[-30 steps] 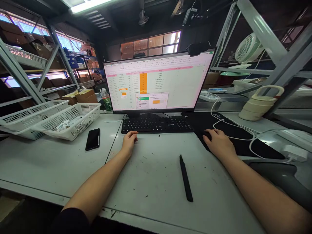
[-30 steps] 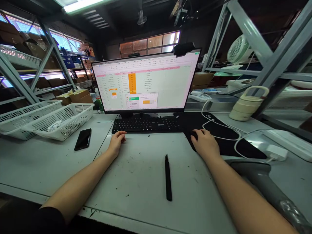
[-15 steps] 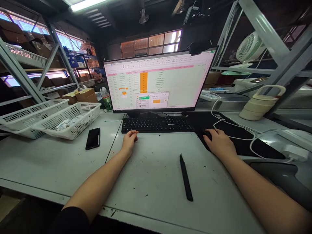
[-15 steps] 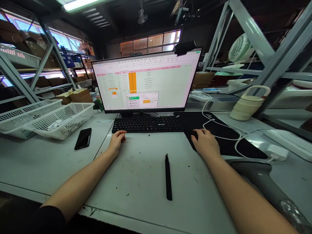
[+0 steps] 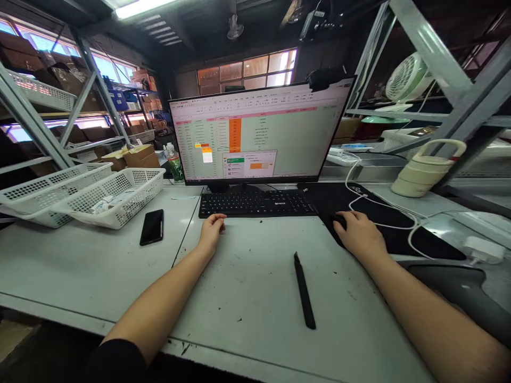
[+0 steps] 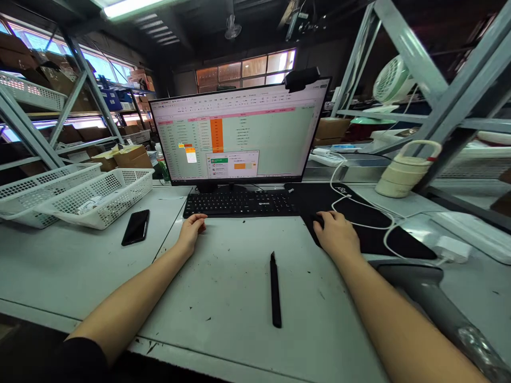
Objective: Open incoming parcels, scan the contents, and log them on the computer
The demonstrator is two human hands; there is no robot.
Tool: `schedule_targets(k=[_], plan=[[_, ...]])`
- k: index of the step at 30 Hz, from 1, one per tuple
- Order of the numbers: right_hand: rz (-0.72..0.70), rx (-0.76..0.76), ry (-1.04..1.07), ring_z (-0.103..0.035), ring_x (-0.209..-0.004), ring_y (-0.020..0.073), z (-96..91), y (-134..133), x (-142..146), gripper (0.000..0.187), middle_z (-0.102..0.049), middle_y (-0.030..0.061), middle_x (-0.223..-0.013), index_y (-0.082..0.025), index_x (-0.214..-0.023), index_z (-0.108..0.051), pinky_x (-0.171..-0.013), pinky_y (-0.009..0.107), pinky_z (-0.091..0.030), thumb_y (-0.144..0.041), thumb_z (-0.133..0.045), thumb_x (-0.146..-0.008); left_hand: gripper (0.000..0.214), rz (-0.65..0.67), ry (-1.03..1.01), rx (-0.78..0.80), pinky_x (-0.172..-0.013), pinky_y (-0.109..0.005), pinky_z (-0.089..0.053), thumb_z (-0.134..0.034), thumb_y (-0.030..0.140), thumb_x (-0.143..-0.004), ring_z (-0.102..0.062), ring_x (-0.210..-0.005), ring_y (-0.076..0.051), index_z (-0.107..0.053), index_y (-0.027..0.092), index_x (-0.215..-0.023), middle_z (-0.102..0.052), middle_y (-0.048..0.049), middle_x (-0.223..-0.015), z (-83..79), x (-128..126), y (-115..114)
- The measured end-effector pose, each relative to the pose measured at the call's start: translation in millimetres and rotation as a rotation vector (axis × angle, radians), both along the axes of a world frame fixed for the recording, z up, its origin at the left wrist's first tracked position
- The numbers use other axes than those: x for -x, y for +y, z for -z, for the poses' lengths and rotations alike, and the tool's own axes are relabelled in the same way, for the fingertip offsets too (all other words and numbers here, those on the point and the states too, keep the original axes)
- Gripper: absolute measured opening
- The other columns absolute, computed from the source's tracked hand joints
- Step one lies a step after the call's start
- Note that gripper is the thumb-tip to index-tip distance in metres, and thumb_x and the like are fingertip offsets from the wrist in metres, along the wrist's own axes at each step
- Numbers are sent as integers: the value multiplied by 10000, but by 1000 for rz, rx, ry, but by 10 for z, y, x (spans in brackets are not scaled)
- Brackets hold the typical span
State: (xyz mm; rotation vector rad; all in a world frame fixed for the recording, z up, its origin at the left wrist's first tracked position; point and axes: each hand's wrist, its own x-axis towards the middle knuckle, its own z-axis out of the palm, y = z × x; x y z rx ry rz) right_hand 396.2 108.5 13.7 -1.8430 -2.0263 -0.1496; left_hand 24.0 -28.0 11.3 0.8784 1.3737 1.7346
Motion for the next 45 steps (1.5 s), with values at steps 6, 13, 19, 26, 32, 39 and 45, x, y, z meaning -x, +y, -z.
schedule_targets(k=[6, 13, 19, 26, 32, 39, 45], plan=[[-4, -35, -18, -607, -1137, 351, 40, 15, -22, 484, -572, 214, -1376, -120, -1330, -633, -915, 423, -466, -387, -387, -1011, 173, -7, -1, -7, -661, -271, -419, -641, 275, -716, -528, -612, -135, -687, 177, -850, -566, 24, -624, 16, -1, 15], [26, -72, -3, -596, -1153, 389, 101, 59, -51, 484, -536, 233, -1406, -110, -1332, -643, -934, 464, -477, -369, -404, -1000, 186, -8, 4, -7, -654, -267, -420, -651, 279, -700, -533, -618, -136, -694, 174, -848, -572, 23, -626, 5, 1, 3], [36, -143, 27, -596, -1130, 364, 187, 131, -95, 431, -564, 230, -1362, -121, -1288, -670, -939, 487, -489, -336, -466, -976, 210, -3, 13, -7, -658, -269, -421, -673, 303, -700, -536, -626, -137, -700, 173, -862, -572, 20, -638, 23, 11, -2], [50, -153, 34, -588, -1128, 349, 212, 156, -116, 416, -562, 211, -1361, -147, -1278, -672, -936, 476, -482, -340, -475, -966, 241, -3, 19, -6, -646, -266, -411, -710, 348, -696, -538, -628, -139, -696, 176, -864, -569, 19, -637, 43, 17, 7], [49, -133, 24, -586, -1134, 347, 176, 117, -104, 411, -556, 213, -1373, -140, -1281, -666, -949, 473, -476, -330, -465, -978, 239, -13, 14, -11, -625, -258, -404, -703, 332, -677, -531, -608, -133, -703, 168, -852, -571, 19, -613, 46, 20, 19], [64, -128, 23, -580, -1164, 336, 158, 88, -94, 399, -554, 197, -1375, -147, -1281, -657, -965, 453, -475, -321, -452, -986, 258, -20, 20, -16, -621, -259, -402, -707, 346, -669, -533, -611, -135, -710, 171, -859, -579, 16, -627, 65, 23, 24], [66, -170, 28, -572, -1149, 339, 216, 136, -121, 383, -561, 195, -1361, -152, -1266, -662, -950, 452, -475, -316, -473, -976, 309, -16, 27, -11, -641, -269, -410, -723, 386, -643, -530, -624, -138, -704, 173, -865, -577, 15, -638, 62, 21, 18]])
